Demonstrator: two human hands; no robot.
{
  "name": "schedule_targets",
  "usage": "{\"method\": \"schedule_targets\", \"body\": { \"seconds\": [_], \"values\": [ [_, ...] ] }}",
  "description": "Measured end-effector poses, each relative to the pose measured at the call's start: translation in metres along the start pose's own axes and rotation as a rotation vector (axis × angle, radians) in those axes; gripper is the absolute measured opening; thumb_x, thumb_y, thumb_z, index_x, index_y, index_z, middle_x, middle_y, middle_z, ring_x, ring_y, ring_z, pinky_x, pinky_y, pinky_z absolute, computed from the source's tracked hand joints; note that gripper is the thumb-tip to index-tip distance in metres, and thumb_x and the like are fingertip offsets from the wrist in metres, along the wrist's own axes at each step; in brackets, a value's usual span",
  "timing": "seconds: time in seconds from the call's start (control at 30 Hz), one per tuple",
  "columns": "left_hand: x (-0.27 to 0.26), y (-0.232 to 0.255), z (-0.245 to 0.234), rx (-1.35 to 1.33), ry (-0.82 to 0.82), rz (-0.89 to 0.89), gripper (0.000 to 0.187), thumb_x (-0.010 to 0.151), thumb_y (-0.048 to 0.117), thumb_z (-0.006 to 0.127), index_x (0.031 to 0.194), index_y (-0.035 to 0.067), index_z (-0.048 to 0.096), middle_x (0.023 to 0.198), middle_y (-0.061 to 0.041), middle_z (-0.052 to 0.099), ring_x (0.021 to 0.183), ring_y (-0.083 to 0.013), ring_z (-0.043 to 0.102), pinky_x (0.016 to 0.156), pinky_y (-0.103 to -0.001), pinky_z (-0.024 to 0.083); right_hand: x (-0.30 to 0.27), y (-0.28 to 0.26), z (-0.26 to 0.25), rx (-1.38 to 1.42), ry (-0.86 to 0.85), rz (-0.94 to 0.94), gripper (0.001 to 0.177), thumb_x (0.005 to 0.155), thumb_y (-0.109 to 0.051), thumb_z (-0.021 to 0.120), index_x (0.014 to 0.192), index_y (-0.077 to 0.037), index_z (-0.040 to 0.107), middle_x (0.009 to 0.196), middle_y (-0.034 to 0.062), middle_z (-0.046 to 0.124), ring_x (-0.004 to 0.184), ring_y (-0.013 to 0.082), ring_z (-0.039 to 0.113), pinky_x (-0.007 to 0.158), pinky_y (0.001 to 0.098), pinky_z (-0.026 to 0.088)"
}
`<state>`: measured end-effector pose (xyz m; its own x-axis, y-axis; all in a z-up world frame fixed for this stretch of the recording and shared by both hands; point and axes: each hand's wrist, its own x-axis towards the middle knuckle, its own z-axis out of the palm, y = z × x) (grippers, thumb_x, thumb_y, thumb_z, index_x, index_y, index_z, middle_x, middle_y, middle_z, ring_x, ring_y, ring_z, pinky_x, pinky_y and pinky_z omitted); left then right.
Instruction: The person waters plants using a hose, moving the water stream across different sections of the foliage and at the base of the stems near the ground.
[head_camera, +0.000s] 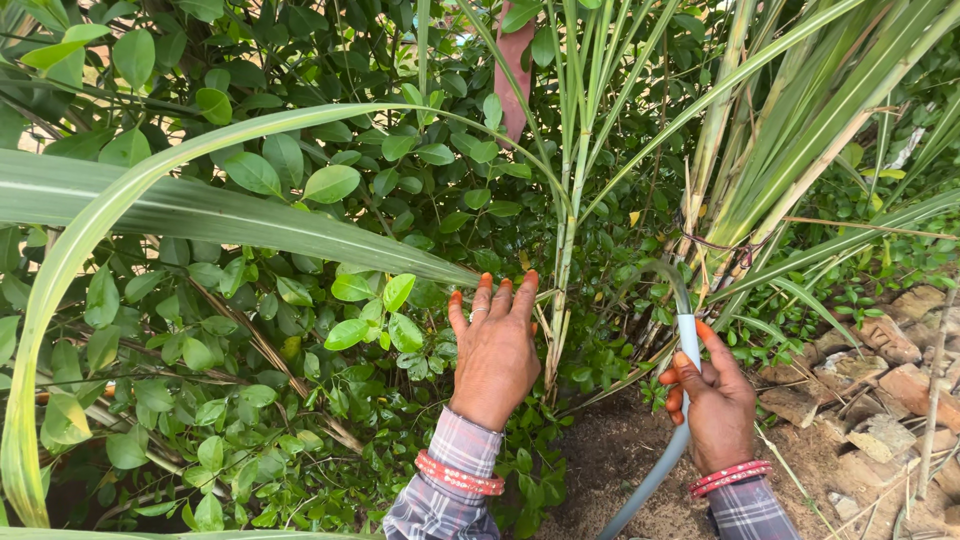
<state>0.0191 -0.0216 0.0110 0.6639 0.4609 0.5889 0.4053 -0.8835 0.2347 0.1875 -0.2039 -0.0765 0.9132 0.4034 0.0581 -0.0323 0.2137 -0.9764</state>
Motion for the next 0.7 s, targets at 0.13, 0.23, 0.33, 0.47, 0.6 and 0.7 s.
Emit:
{"method": "schedule_targets", "body": {
  "seconds": [0.13, 0.23, 0.33, 0.47, 0.6, 0.7],
  "values": [
    [0.000, 0.004, -0.005, -0.013, 0.024, -0.007, 0.066, 0.086, 0.009, 0.064, 0.149, 0.012, 0.045, 0.141, -0.020, 0.057, 0.141, -0.0412, 0.040, 0.115, -0.067, 0.014, 0.001, -0.001, -0.001, -0.020, -0.012, -0.014, 0.057, 0.098, -0.011, 0.058, 0.154, -0.019, 0.050, 0.077, 0.0087, 0.068, 0.050, 0.0112, 0.052, 0.043, 0.0287, 0.039],
    [-0.002, 0.006, -0.009, -0.012, 0.068, 0.015, 0.065, 0.086, 0.007, 0.064, 0.148, 0.012, 0.047, 0.142, -0.019, 0.057, 0.141, -0.0404, 0.041, 0.115, -0.068, 0.016, 0.001, -0.001, -0.001, -0.010, -0.024, -0.007, 0.058, 0.098, -0.011, 0.059, 0.154, -0.019, 0.050, 0.077, 0.0085, 0.068, 0.050, 0.0112, 0.052, 0.043, 0.0290, 0.039],
    [-0.004, 0.008, -0.012, -0.035, 0.090, 0.022, 0.065, 0.086, 0.005, 0.063, 0.148, 0.012, 0.048, 0.142, -0.019, 0.057, 0.141, -0.0400, 0.042, 0.114, -0.067, 0.018, 0.001, 0.000, 0.000, -0.022, -0.042, -0.028, 0.057, 0.097, -0.011, 0.059, 0.154, -0.019, 0.051, 0.078, 0.0081, 0.069, 0.051, 0.0112, 0.053, 0.043, 0.0290, 0.040],
    [-0.008, 0.010, -0.016, -0.073, 0.104, 0.050, 0.065, 0.085, 0.001, 0.062, 0.147, 0.012, 0.049, 0.143, -0.020, 0.057, 0.142, -0.0392, 0.043, 0.113, -0.064, 0.023, 0.000, 0.000, 0.005, -0.057, -0.059, -0.019, 0.057, 0.098, -0.011, 0.060, 0.153, -0.020, 0.052, 0.077, 0.0080, 0.069, 0.051, 0.0112, 0.053, 0.044, 0.0288, 0.041],
    [-0.013, 0.011, -0.021, -0.144, 0.101, 0.076, 0.059, 0.087, -0.001, 0.061, 0.144, 0.010, 0.056, 0.147, -0.016, 0.056, 0.144, -0.0362, 0.043, 0.115, -0.059, 0.026, 0.000, 0.001, 0.011, -0.076, -0.079, 0.013, 0.059, 0.096, -0.011, 0.062, 0.153, -0.021, 0.052, 0.078, 0.0068, 0.068, 0.052, 0.0108, 0.053, 0.044, 0.0287, 0.041],
    [-0.019, 0.011, -0.028, -0.216, 0.112, 0.083, 0.055, 0.084, -0.005, 0.060, 0.137, 0.009, 0.062, 0.155, -0.018, 0.049, 0.147, -0.0345, 0.041, 0.115, -0.055, 0.028, 0.002, 0.004, 0.014, -0.067, -0.133, -0.018, 0.057, 0.097, -0.013, 0.062, 0.153, -0.021, 0.052, 0.078, 0.0065, 0.068, 0.052, 0.0105, 0.053, 0.044, 0.0286, 0.041]
  ]
}}
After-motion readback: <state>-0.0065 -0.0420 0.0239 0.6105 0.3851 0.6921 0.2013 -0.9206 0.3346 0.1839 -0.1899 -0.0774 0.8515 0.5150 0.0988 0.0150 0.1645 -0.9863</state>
